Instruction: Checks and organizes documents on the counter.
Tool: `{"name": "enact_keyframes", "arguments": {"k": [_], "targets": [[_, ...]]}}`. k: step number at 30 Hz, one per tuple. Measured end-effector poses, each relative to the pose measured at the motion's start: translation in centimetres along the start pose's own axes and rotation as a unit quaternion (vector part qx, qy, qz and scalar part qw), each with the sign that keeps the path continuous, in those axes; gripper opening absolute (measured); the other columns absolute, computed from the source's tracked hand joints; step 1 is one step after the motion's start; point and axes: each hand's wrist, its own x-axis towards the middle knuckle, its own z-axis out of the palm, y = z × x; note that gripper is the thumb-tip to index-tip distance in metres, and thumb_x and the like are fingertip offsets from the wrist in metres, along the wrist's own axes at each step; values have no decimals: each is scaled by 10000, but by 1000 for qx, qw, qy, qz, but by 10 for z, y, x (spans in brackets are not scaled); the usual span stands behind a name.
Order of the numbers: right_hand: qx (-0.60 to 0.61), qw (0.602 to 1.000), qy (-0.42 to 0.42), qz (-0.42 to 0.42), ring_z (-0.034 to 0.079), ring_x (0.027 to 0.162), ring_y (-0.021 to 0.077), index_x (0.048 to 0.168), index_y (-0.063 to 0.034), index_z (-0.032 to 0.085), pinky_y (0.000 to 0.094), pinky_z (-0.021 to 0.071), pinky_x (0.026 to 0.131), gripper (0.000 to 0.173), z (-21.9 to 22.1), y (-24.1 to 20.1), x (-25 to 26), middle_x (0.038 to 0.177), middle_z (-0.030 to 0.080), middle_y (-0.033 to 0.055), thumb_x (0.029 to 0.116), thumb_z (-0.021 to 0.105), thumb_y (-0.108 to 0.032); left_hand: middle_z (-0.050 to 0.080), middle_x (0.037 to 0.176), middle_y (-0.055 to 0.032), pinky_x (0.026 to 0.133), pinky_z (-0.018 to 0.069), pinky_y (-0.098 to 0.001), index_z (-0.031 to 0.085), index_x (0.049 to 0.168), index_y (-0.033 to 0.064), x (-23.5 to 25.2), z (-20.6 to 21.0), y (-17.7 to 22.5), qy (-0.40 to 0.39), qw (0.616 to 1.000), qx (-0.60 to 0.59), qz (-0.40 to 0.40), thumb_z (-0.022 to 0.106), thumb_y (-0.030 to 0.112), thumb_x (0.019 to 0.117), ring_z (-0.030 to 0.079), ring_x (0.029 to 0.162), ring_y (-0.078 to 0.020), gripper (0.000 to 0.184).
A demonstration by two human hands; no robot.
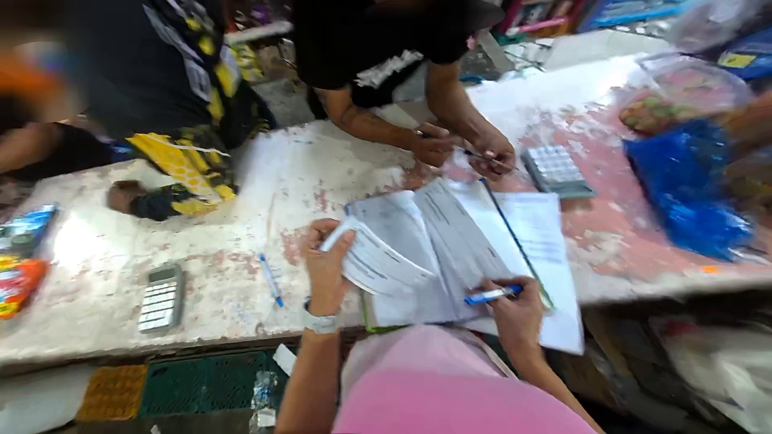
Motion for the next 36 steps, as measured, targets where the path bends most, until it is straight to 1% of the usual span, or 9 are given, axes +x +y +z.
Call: {"name": "enact_keyframes", "arguments": {"k": [4, 8, 11, 12, 16, 25, 30, 33, 36], "targets": [[8, 999, -39, -17, 619, 725, -34, 1166, 198, 404, 175, 570, 677, 458, 8, -13, -4, 910, 575, 75, 845, 676, 17, 723, 860, 17, 719, 613, -259, 629, 1039, 17, 0, 2, 4, 1, 1000, -15, -12, 720, -39, 835, 702, 768, -61, 230], [-83, 992, -36, -86, 628, 773, 40, 1132, 233, 446, 194, 553, 732, 455, 12, -2, 4, 918, 589, 186, 884, 713, -39, 740, 850, 2, 714, 613, -267, 626, 1048, 24, 1, 3, 9, -7, 999, -25, -31, 722, -28, 841, 713, 749, -71, 234], [-164, 964, -66, -196, 705, 793, 304, 1042, 227, 573, 373, 591, 751, 314, 20, -1, -2, 928, 663, 341, 916, 698, -33, 738, 838, 2, 710, 613, -267, 630, 1033, 28, 1, 6, 9, -13, 999, -24, -39, 719, -36, 842, 712, 738, -71, 221], [-180, 953, -95, -225, 704, 800, 370, 1021, 213, 599, 424, 594, 748, 263, 22, -4, -5, 937, 664, 357, 921, 678, -17, 736, 836, -1, 709, 613, -266, 630, 1029, 25, 1, 7, 9, -17, 999, -24, -39, 716, -41, 845, 711, 735, -72, 213], [-203, 921, -203, -263, 689, 869, 499, 999, 176, 645, 557, 574, 788, 195, 29, -13, -20, 960, 672, 366, 892, 658, 14, 739, 838, -4, 710, 613, -267, 618, 1033, 20, 0, 15, 8, -31, 998, -27, -50, 696, -58, 856, 715, 738, -76, 208], [-269, 900, -234, -249, 664, 920, 582, 984, 166, 647, 637, 547, 778, 179, 25, -15, -16, 994, 657, 387, 852, 656, 45, 742, 850, -19, 712, 617, -273, 610, 1046, 18, -4, 17, -2, -31, 997, -43, -62, 701, -46, 865, 723, 747, -86, 213], [-266, 916, -212, -213, 661, 892, 566, 994, 168, 630, 645, 536, 774, 211, 23, -16, -17, 971, 650, 382, 831, 679, 44, 743, 842, -18, 709, 620, -278, 617, 1040, 19, -2, 17, -5, -22, 996, -50, -64, 703, -49, 857, 724, 740, -92, 213], [-245, 917, -189, -250, 672, 782, 534, 960, 154, 623, 652, 543, 679, 247, 24, -1, -17, 874, 657, 342, 748, 709, 62, 731, 829, -3, 709, 616, -270, 623, 1039, 12, -1, 17, -4, -11, 999, -12, -51, 686, -43, 861, 711, 739, -79, 197], [-245, 923, -162, -249, 689, 755, 474, 946, 137, 636, 607, 567, 663, 231, 27, -1, -15, 846, 663, 307, 746, 723, 62, 731, 808, 8, 689, 619, -275, 647, 1020, 54, -1, 16, -6, 3, 999, 6, -50, 727, -10, 841, 708, 712, -79, 206]]}}
